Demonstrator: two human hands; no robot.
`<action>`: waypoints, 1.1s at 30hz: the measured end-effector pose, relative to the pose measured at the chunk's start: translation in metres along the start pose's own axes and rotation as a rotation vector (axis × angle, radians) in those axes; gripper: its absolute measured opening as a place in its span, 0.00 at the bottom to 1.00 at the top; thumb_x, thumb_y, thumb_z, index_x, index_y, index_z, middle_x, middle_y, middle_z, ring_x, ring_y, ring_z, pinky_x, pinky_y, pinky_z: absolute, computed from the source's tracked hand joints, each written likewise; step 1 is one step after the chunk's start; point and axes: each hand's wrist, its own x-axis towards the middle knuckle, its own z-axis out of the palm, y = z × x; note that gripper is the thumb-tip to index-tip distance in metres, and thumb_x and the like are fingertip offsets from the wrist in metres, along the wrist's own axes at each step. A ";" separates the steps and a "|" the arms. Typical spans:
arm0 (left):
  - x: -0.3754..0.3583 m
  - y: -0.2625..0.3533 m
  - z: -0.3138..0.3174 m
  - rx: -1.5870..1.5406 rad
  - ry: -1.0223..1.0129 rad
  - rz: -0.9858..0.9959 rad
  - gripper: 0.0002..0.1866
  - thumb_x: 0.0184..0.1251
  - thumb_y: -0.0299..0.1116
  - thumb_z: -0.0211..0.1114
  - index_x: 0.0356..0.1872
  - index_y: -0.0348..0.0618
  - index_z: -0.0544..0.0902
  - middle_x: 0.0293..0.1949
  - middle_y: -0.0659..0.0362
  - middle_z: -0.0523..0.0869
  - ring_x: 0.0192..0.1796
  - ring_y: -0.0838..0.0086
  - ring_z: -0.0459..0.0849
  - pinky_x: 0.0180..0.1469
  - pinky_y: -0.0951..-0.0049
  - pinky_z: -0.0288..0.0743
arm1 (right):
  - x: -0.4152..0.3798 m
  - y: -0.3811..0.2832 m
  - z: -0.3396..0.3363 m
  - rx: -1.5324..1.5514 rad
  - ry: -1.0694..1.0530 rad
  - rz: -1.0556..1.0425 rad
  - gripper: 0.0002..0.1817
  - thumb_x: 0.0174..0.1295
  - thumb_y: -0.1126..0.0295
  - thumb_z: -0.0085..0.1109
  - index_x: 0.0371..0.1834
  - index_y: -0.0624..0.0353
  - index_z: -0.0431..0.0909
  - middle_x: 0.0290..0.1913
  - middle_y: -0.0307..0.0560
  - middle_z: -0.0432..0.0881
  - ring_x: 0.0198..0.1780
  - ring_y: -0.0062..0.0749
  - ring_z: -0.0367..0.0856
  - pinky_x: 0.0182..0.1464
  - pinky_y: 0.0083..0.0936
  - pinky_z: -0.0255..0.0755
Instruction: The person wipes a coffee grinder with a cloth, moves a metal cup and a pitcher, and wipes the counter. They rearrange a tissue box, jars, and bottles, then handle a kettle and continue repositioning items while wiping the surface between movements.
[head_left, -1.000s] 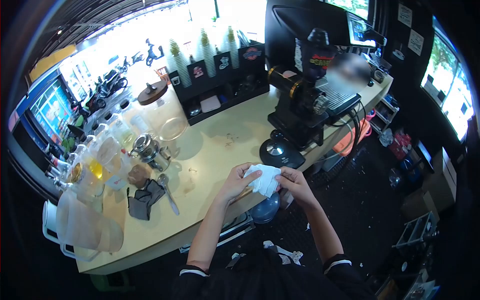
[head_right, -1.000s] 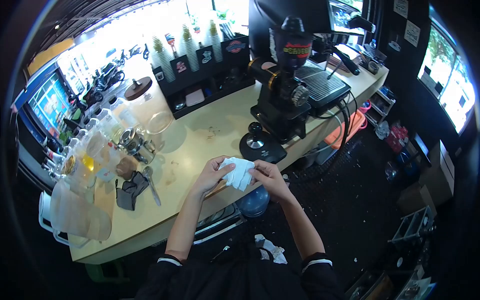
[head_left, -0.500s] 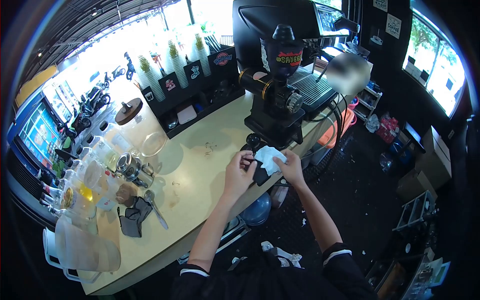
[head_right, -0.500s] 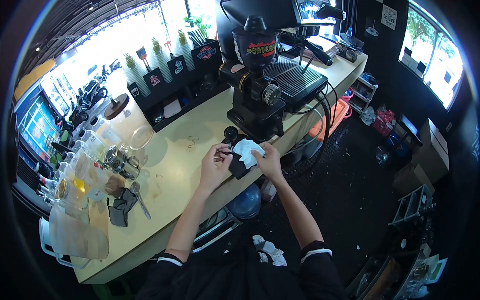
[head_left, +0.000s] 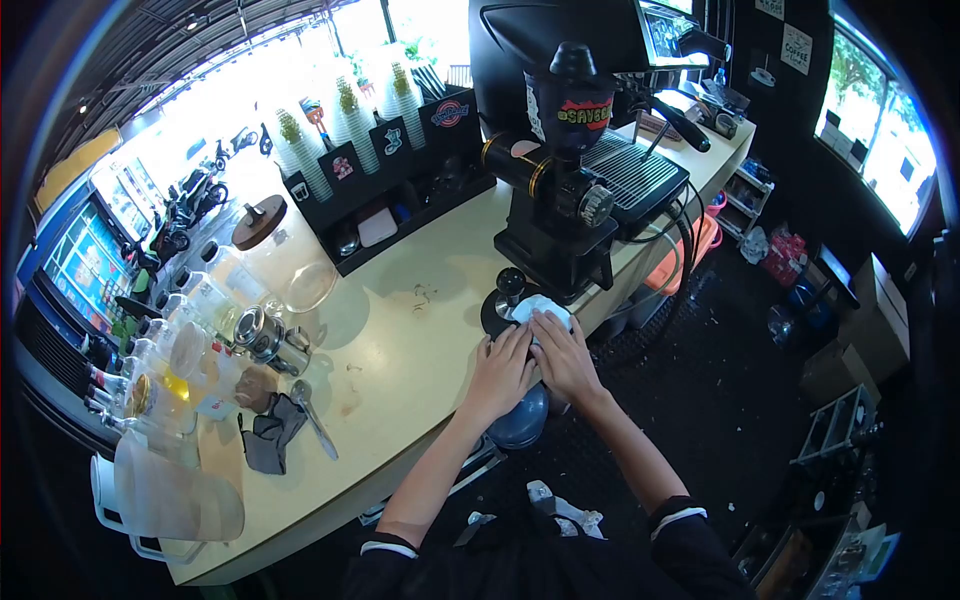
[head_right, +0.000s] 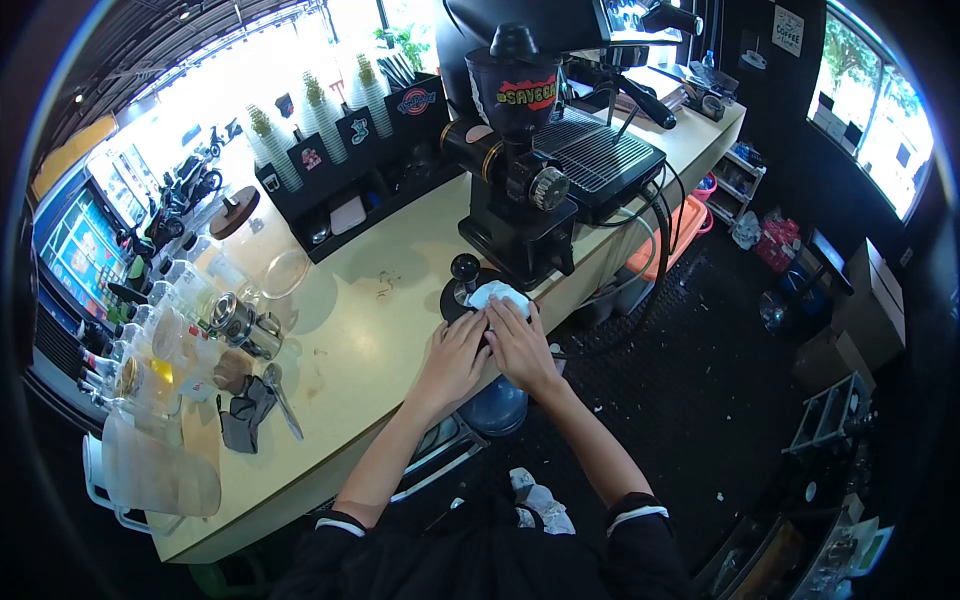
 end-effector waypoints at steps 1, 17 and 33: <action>0.002 0.000 0.000 -0.018 -0.015 -0.010 0.26 0.65 0.36 0.58 0.63 0.40 0.68 0.64 0.51 0.70 0.68 0.61 0.65 0.68 0.52 0.56 | -0.003 0.001 0.003 -0.082 -0.078 0.025 0.22 0.63 0.71 0.52 0.61 0.61 0.69 0.66 0.52 0.67 0.68 0.44 0.64 0.70 0.49 0.50; -0.070 -0.006 -0.090 -0.301 0.181 -0.091 0.23 0.61 0.32 0.63 0.58 0.41 0.73 0.58 0.52 0.76 0.62 0.58 0.72 0.66 0.60 0.64 | 0.035 -0.059 -0.006 0.206 0.205 -0.066 0.15 0.55 0.77 0.60 0.47 0.62 0.75 0.58 0.57 0.71 0.57 0.53 0.72 0.57 0.40 0.67; -0.266 -0.072 -0.182 -0.097 0.839 -0.654 0.14 0.60 0.25 0.62 0.48 0.36 0.77 0.48 0.48 0.81 0.53 0.60 0.80 0.56 0.66 0.71 | 0.186 -0.251 0.207 1.114 -0.653 0.326 0.17 0.69 0.58 0.52 0.48 0.62 0.75 0.31 0.42 0.78 0.23 0.19 0.74 0.27 0.15 0.69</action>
